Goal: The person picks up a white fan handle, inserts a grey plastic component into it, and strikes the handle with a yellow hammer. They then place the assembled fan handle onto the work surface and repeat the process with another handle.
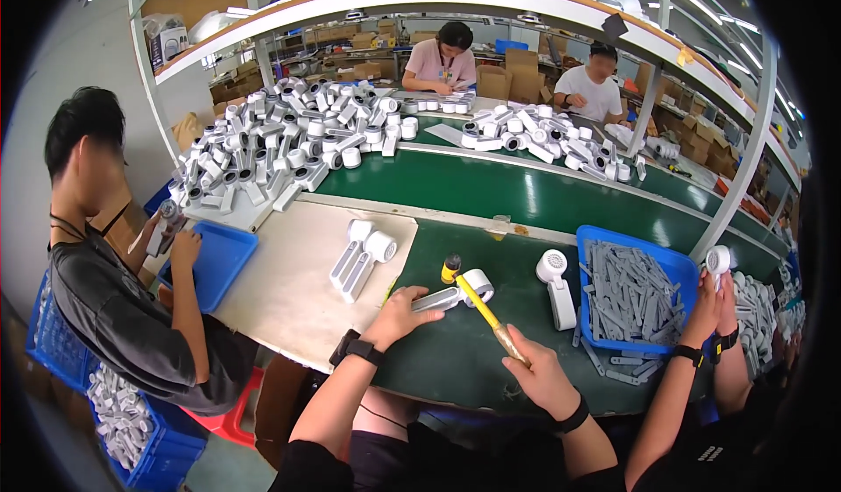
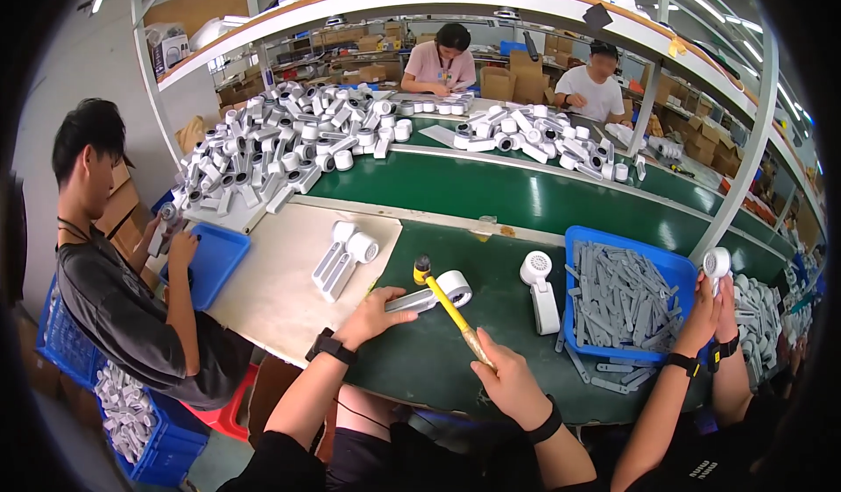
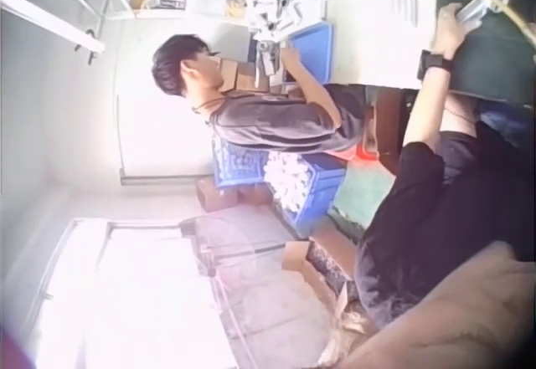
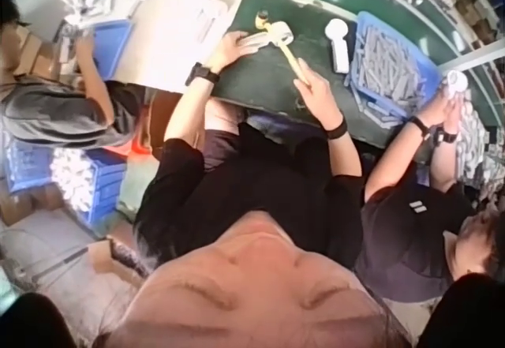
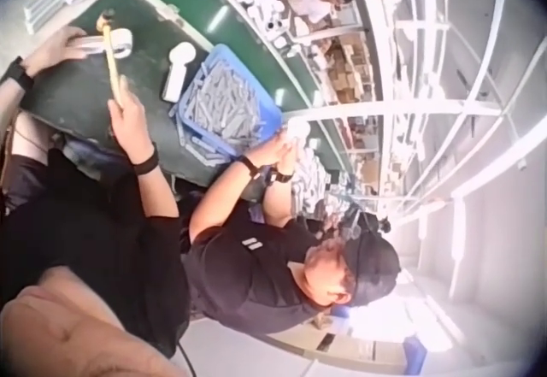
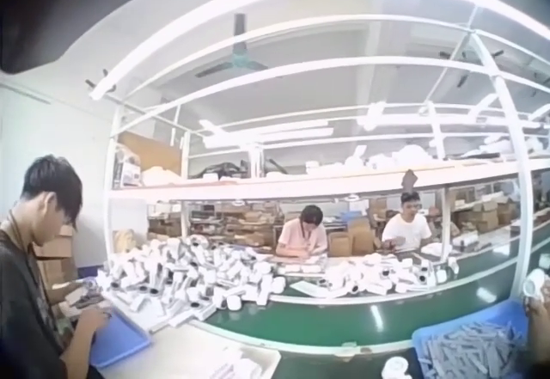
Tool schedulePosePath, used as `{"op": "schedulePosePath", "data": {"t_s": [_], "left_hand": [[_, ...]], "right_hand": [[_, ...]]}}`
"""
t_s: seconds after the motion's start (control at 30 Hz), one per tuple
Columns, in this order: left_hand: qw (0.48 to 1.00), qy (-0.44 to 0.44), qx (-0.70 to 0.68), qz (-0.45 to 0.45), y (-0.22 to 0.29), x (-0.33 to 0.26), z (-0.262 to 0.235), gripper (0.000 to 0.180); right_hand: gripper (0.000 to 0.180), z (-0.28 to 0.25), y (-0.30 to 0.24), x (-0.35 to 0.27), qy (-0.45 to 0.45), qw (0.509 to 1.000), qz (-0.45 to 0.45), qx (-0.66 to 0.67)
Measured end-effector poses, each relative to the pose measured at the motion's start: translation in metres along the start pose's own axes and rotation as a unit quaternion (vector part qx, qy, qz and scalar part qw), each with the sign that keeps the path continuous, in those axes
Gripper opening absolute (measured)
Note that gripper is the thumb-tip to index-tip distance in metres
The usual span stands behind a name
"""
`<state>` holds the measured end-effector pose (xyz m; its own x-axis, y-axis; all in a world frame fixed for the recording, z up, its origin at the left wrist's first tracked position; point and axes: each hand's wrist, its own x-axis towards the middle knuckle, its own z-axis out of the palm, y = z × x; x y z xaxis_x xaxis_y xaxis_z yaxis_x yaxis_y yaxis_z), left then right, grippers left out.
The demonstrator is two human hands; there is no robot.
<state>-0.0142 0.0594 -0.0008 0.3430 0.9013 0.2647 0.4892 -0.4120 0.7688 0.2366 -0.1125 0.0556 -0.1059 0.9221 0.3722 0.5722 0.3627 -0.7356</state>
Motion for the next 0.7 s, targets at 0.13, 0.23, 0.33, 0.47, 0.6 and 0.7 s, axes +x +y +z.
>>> {"op": "schedulePosePath", "data": {"t_s": [0.13, 0.23, 0.33, 0.47, 0.6, 0.7], "left_hand": [[0.999, -0.002, 0.042, -0.026, -0.003, -0.012, -0.012, 0.035], [0.999, 0.007, 0.052, -0.01, -0.002, -0.01, -0.008, 0.03], [0.998, 0.027, 0.051, -0.003, -0.007, -0.013, -0.007, 0.028], [0.999, 0.031, 0.028, 0.01, -0.001, -0.015, -0.009, 0.029], [0.999, 0.032, 0.043, -0.002, -0.009, -0.015, -0.004, 0.028], [0.999, 0.031, 0.042, -0.006, -0.01, -0.016, -0.003, 0.027]], "right_hand": [[0.056, 0.003, -0.019, 0.002, 0.036, 0.999, -0.032, 0.003], [0.055, 0.012, -0.008, -0.004, -0.035, 0.999, 0.023, -0.023], [0.056, 0.015, -0.014, -0.004, -0.044, 0.998, 0.013, -0.048], [0.057, 0.023, -0.023, -0.008, 0.076, 0.993, -0.077, -0.044], [0.058, 0.025, -0.001, -0.007, -0.031, 0.993, -0.027, -0.114], [0.059, 0.022, -0.017, -0.012, 0.042, 0.997, -0.044, -0.043]]}}
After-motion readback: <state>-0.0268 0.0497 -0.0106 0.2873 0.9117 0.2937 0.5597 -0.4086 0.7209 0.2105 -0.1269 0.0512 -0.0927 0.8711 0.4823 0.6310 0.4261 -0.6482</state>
